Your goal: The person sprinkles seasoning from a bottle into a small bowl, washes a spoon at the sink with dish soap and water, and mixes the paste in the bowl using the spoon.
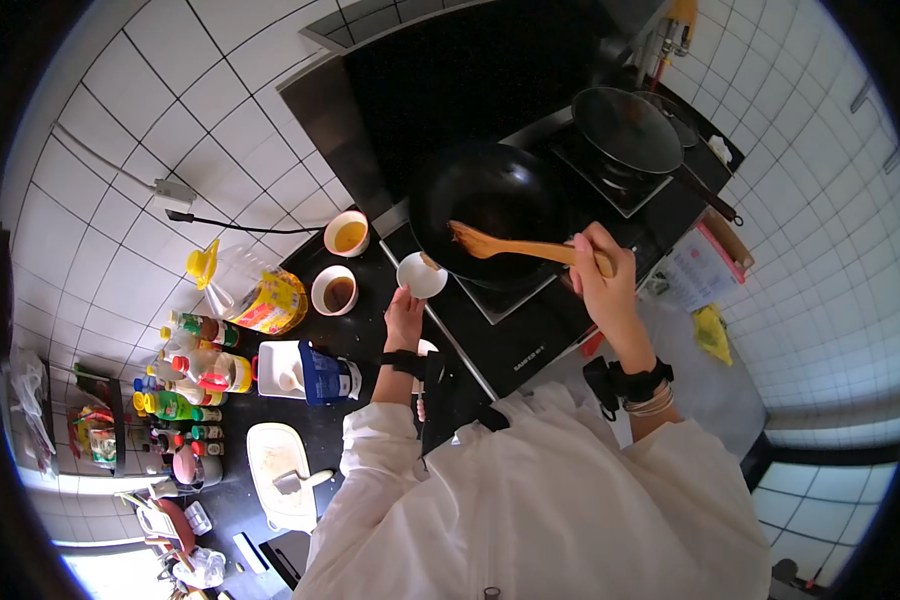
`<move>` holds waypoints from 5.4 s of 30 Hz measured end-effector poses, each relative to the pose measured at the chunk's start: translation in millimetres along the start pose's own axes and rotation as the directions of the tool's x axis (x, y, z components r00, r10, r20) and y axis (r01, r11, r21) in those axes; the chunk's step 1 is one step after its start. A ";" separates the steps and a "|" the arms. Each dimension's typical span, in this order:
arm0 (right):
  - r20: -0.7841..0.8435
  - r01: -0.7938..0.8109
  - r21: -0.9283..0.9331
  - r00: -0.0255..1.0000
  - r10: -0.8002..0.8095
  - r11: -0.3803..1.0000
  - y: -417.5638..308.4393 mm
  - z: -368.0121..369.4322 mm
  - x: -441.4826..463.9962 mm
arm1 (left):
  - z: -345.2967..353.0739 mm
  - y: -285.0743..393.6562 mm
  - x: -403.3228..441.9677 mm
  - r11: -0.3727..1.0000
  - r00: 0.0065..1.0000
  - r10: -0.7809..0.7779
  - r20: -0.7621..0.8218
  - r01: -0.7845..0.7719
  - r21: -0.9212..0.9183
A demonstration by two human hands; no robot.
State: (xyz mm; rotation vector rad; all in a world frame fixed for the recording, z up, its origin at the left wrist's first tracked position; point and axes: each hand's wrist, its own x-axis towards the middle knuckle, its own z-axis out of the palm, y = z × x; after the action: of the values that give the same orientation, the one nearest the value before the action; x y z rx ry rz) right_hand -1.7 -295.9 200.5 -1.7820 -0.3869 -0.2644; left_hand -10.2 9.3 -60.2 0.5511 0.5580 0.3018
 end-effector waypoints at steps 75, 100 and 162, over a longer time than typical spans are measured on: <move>-0.213 -0.027 -0.394 0.975 -0.063 0.919 201.6 -143.8 29.6 | 33.6 196.3 -422.9 0.973 0.988 0.143 -0.064 -0.128 0.193; 0.893 -0.147 0.222 0.427 -0.141 0.964 -87.6 364.5 -277.5 | -326.5 234.6 -450.5 0.860 0.591 0.368 -0.718 -0.509 0.022; 0.808 -0.290 -0.005 0.563 0.175 0.957 -65.6 526.2 -353.7 | -399.8 515.9 -211.8 -0.583 0.761 0.641 0.103 0.395 0.710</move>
State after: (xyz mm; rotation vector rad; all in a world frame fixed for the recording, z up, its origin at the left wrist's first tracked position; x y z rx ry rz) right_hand -366.2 186.1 -2.2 -1.7091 -0.7773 0.8029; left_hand -474.2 505.4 36.9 2.8478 1.4199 0.1778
